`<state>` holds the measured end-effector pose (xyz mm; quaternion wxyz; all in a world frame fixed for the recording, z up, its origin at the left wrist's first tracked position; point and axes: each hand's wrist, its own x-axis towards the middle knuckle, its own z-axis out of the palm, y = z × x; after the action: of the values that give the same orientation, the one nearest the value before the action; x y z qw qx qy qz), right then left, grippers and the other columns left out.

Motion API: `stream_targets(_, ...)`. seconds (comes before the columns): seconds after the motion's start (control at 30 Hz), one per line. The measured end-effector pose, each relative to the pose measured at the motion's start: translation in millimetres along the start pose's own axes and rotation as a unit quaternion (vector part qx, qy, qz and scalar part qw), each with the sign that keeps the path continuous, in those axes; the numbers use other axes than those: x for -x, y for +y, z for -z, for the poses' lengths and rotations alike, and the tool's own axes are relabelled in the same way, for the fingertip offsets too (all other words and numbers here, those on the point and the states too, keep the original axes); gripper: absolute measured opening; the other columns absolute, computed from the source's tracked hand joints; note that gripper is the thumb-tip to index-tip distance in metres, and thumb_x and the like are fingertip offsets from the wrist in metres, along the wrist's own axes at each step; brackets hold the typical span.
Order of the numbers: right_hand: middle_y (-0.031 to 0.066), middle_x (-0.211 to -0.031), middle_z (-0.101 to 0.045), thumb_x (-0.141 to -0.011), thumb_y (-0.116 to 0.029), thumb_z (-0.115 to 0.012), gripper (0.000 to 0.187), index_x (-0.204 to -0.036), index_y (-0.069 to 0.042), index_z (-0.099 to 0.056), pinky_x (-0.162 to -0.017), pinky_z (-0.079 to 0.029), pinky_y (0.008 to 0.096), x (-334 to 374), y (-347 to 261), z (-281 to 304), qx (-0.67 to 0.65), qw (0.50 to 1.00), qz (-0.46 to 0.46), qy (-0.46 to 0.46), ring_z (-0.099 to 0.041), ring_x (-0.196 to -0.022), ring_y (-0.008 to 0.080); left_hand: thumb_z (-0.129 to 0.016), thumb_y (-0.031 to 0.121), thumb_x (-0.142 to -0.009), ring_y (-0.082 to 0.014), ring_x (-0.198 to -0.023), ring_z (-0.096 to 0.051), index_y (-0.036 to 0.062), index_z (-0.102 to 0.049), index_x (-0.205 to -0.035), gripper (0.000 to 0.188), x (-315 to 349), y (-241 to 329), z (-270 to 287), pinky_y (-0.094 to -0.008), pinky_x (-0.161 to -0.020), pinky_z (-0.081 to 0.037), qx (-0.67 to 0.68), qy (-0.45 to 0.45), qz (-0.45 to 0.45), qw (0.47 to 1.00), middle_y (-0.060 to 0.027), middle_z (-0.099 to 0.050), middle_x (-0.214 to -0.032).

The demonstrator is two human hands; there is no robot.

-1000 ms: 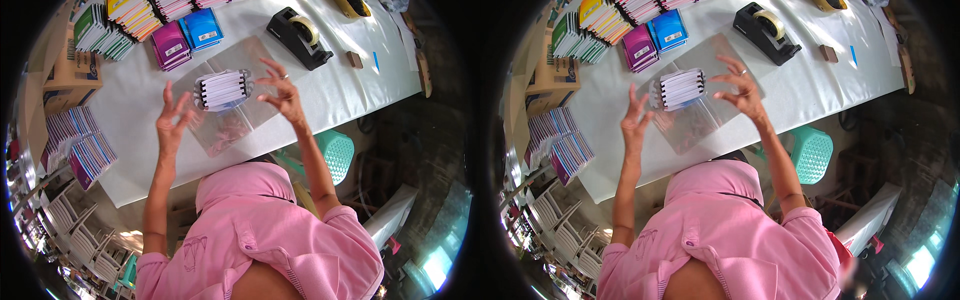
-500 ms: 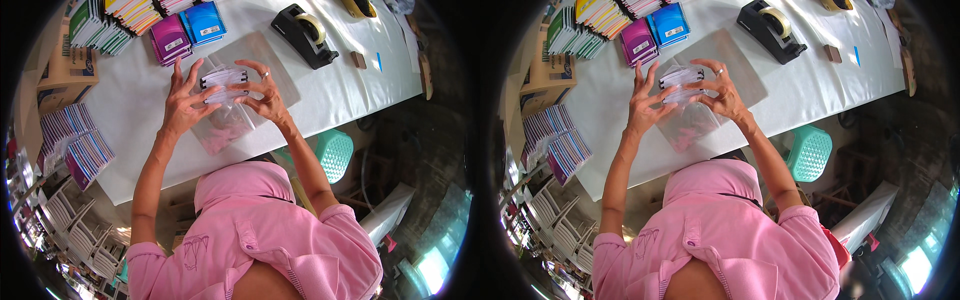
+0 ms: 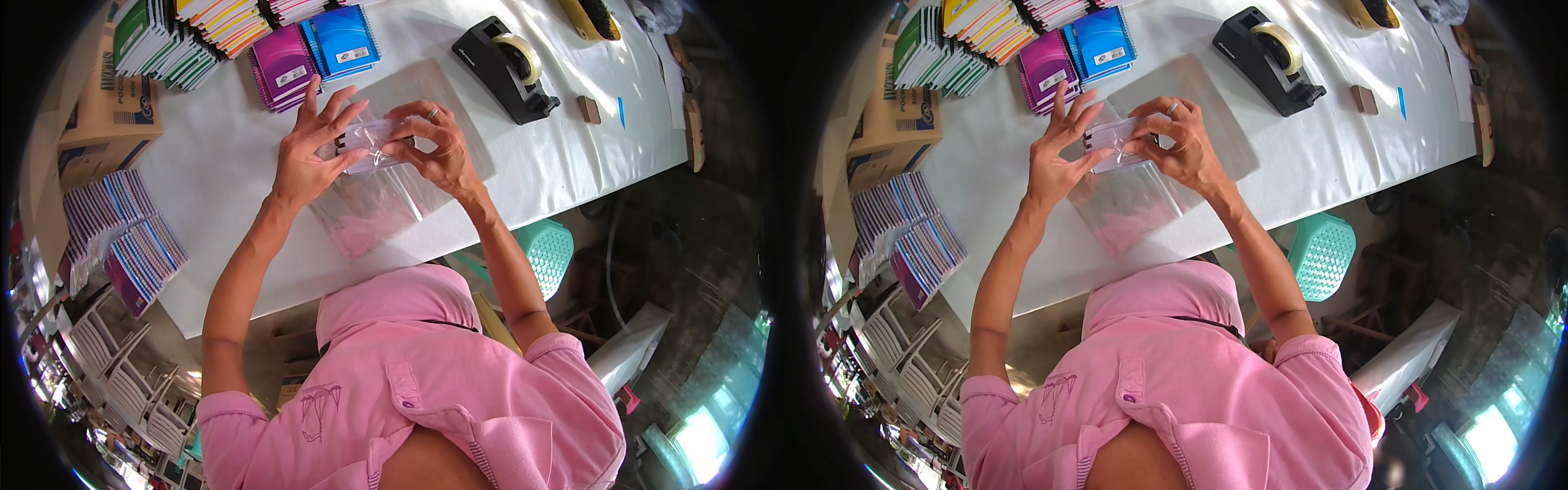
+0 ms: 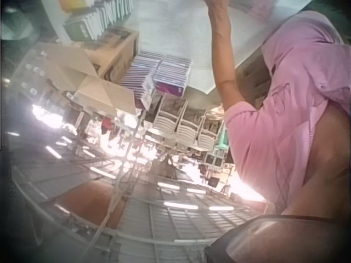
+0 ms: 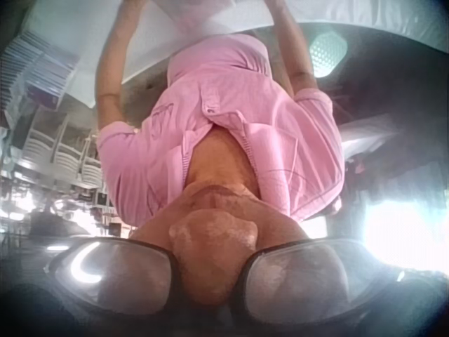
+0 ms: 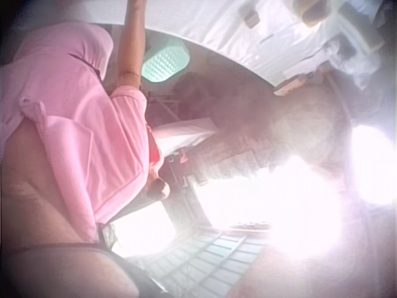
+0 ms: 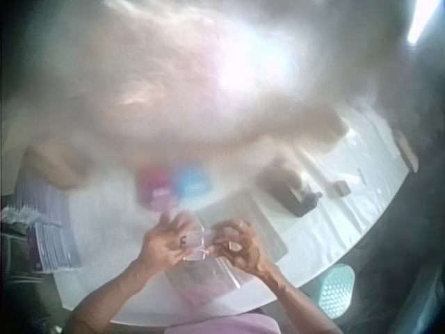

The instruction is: The person places spiral-bound notebooks into clear plastic sleeves on a white table. They smooth the plastic over the notebooks and seal the edges using a tape dispenser. The person handles multiple notebooks of different colors, including blue, purple, and pink, and stacks the finished packages.

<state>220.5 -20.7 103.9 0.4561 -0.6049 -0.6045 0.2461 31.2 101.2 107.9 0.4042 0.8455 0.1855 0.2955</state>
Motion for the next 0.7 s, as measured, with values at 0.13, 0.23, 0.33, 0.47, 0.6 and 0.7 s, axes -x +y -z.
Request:
stream_targets(0.13,0.0118,-0.124,-0.055,-0.068,-0.022,-0.082,0.027,-0.087,-0.01,-0.067,-0.097,-0.042,0.0432,0,-19,0,0.043,0.999,-0.007,-0.027,-0.053,-0.114,0.0315,-0.08,0.008,-0.069,-0.0314,-0.141,-0.026,0.0177,-0.061,-0.127,0.062,-1,3,2,-0.0432,-0.105,-0.041,0.037,0.001,0.061,0.997,-0.0004,-0.049,-0.141)
stream_targets(0.23,0.013,-0.135,-0.046,-0.064,-0.029,-0.084,0.038,-0.093,-0.011,-0.066,-0.099,-0.041,0.0441,6,-11,-12,0.024,1.0,-0.018,0.008,-0.047,-0.122,0.0319,-0.081,0.015,-0.069,-0.0345,-0.142,-0.025,0.0176,-0.06,-0.128,0.063,0,3,2,-0.0452,-0.107,-0.038,0.043,-0.002,0.063,0.997,-0.0061,-0.045,-0.145)
stream_targets(0.33,0.0143,-0.137,-0.044,-0.06,-0.03,-0.086,0.048,-0.099,-0.013,-0.065,-0.099,-0.041,0.0448,17,3,-15,-0.03,0.998,-0.025,0.043,-0.044,-0.126,0.0324,-0.082,0.022,-0.068,-0.0381,-0.142,-0.022,0.0193,-0.064,-0.123,0.059,28,-9,5,-0.0477,-0.108,-0.035,0.148,0.061,0.068,0.985,-0.0106,-0.04,-0.148)
stream_targets(0.47,0.0152,-0.139,-0.041,-0.059,-0.026,-0.087,0.049,-0.102,-0.014,-0.066,-0.102,-0.038,0.0488,18,1,-5,-0.038,0.999,-0.003,-0.005,-0.038,-0.13,0.0357,-0.085,0.023,-0.06,-0.0389,-0.144,-0.015,0.0177,-0.074,-0.103,0.045,47,-16,-1,-0.0529,-0.111,-0.029,-0.04,-0.008,-0.014,0.999,-0.0137,-0.033,-0.151)
stream_targets(0.6,0.0162,-0.141,-0.037,-0.059,-0.023,-0.086,0.048,-0.102,-0.013,-0.067,-0.105,-0.038,0.0501,19,-3,-5,-0.062,0.998,-0.019,-0.022,-0.036,-0.132,0.0371,-0.086,0.021,-0.055,-0.0428,-0.141,-0.018,0.0259,-0.073,-0.106,0.052,32,-10,3,-0.0538,-0.11,-0.031,-0.105,-0.033,-0.044,0.993,-0.0101,-0.034,-0.15)
stream_targets(0.7,0.0166,-0.141,-0.037,-0.06,-0.021,-0.086,0.047,-0.102,-0.013,-0.067,-0.104,-0.039,0.0501,22,2,-9,-0.069,0.997,-0.02,-0.012,-0.037,-0.132,0.0371,-0.086,0.025,-0.055,-0.0431,-0.14,-0.021,0.0325,-0.073,-0.106,0.054,27,-8,3,-0.0537,-0.108,-0.034,-0.13,-0.044,-0.054,0.989,-0.0048,-0.037,-0.149)
